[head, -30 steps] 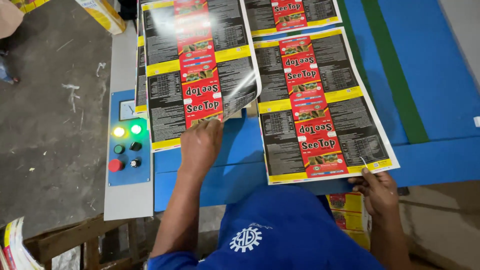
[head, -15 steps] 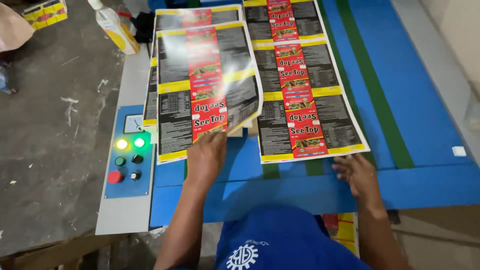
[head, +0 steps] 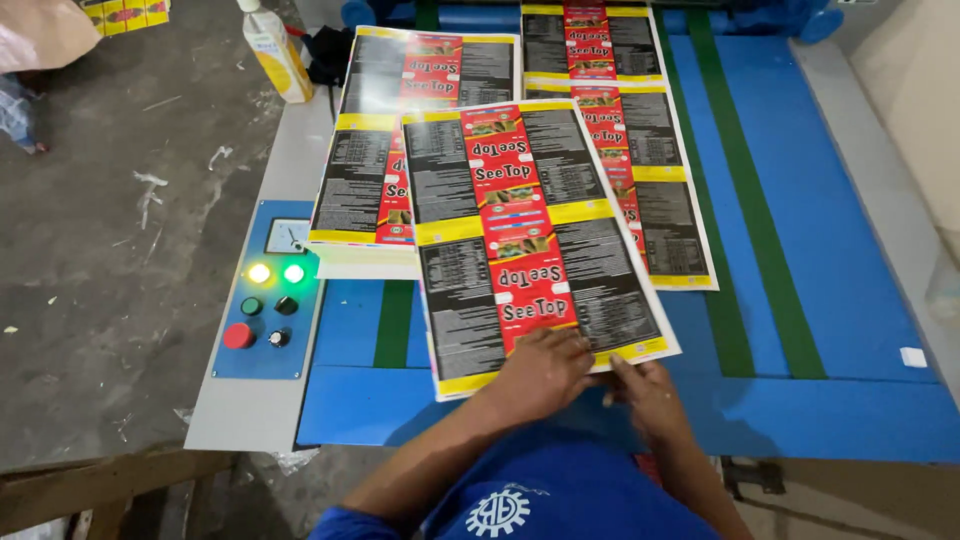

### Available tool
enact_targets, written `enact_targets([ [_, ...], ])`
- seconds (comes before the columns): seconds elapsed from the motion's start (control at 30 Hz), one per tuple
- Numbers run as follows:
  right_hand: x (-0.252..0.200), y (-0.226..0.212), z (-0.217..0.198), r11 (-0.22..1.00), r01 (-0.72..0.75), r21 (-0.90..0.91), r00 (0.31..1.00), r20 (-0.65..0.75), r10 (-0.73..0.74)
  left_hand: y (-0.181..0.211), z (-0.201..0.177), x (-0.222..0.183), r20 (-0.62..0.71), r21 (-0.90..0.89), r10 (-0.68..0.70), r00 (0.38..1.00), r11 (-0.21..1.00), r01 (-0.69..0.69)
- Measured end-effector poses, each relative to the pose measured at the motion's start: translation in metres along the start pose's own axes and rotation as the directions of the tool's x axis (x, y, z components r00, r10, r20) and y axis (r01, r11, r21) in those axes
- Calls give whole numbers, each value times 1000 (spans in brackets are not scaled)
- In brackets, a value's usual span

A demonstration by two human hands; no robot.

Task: Operating a printing and cutting machine to process food packaging labels.

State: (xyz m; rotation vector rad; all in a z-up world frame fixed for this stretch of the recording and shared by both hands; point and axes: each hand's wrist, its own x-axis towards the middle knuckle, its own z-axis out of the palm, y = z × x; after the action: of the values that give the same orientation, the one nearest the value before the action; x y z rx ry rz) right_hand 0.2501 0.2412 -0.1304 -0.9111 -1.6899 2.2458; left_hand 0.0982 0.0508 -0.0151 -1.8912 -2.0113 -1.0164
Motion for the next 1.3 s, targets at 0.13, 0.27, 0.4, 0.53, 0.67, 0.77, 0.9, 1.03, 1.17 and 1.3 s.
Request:
enact_targets([
  [0.13,-2,3,-32,980,129,152,985,-132,-109,-54,-25,0,-31,127,-16,999,992,20],
  [0.27,-11,15,-77,972,156,178,964,-242,-111,-140,-48,-13,31,293,-290,957,918,268],
  [0.4,-26,31,-123,973,144,182,927,-368,-68,-184,-75,-12,-83,476,-198,977,853,213],
  [0.53,-44,48,-154,980,85,178,899,-437,1,-197,-97,3,166,533,-311,936,827,180],
  [0.67,-53,70,-173,976,70,205,898,-439,28,-210,-105,11,322,534,-478,817,804,260],
  [0.77,-59,83,-177,970,48,239,893,-446,66,-225,-112,9,334,450,-404,852,862,232],
  [0.9,-71,91,-175,975,72,210,892,-450,31,-204,-133,19,180,491,-302,936,852,181],
  [1.03,-84,67,-157,980,72,183,898,-440,16,-182,-152,25,-86,469,-210,974,854,226],
  [1.17,-88,51,-142,982,95,165,908,-419,-17,-162,-133,16,-168,468,-245,955,832,296],
  [1.3,-87,40,-128,988,77,134,906,-424,-13,-164,-100,-14,-42,501,-307,951,817,286],
])
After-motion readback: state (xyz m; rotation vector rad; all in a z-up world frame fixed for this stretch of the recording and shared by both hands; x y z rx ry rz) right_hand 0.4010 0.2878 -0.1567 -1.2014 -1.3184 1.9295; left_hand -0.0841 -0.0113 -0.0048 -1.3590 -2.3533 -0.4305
